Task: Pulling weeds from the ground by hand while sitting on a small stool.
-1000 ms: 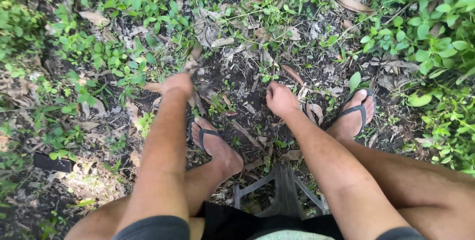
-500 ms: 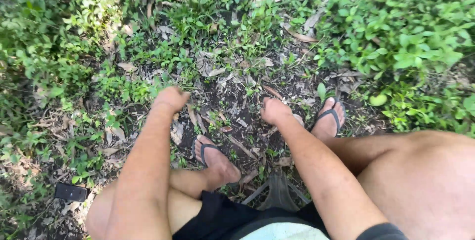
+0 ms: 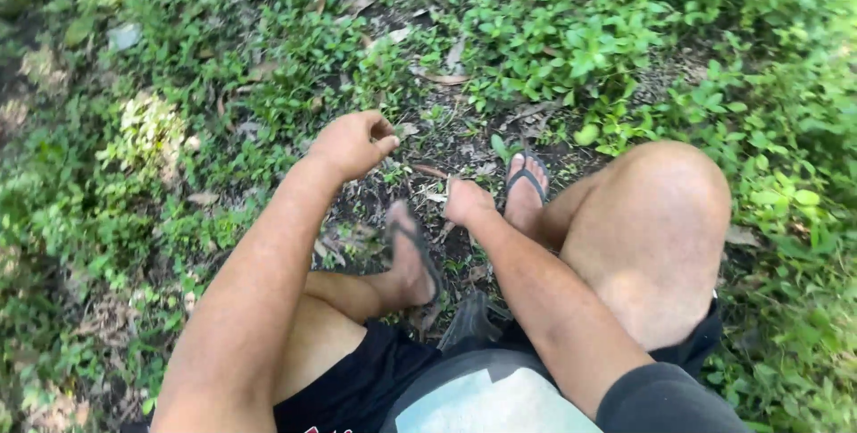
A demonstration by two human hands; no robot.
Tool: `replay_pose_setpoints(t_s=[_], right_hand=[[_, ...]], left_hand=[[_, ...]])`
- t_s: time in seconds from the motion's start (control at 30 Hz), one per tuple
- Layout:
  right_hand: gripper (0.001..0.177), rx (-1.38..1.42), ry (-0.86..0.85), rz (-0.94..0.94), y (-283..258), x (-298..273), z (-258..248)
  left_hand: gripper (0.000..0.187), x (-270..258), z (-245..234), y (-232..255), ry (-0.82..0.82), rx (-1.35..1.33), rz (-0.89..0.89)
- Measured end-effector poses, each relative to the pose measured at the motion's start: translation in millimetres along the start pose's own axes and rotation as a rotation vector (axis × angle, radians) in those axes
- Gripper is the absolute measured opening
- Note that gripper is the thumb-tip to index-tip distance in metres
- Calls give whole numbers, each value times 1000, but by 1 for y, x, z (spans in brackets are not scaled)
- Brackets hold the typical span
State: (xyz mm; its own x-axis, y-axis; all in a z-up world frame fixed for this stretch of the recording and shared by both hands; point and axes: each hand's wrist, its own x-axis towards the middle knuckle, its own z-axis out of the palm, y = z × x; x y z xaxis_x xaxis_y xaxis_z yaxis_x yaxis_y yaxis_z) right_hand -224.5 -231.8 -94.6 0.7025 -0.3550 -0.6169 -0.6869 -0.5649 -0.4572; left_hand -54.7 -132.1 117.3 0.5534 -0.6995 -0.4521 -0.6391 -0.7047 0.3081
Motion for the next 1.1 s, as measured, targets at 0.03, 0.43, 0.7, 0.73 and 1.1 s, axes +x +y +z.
replay_pose_setpoints(t_s=[0.03,0.43,0.7,0.73,1.1], right_hand=[[34,15,26,38,-3,-2,-5],[57,-47,-64,293,28,-68,-65],[42,59,-61,479,120,-114,-36],[59,101,-97,543,127,-125,-35],[44,417,155,600,219,-150,-17]], left_hand=[[29,8,-2,5,23,-28,9],[24,65,-15,156,-59,-463,288],[22,118,45,227,-153,-301,573],[23,123,50,235,-141,-250,603],[20,97,100,290,-215,-226,749]])
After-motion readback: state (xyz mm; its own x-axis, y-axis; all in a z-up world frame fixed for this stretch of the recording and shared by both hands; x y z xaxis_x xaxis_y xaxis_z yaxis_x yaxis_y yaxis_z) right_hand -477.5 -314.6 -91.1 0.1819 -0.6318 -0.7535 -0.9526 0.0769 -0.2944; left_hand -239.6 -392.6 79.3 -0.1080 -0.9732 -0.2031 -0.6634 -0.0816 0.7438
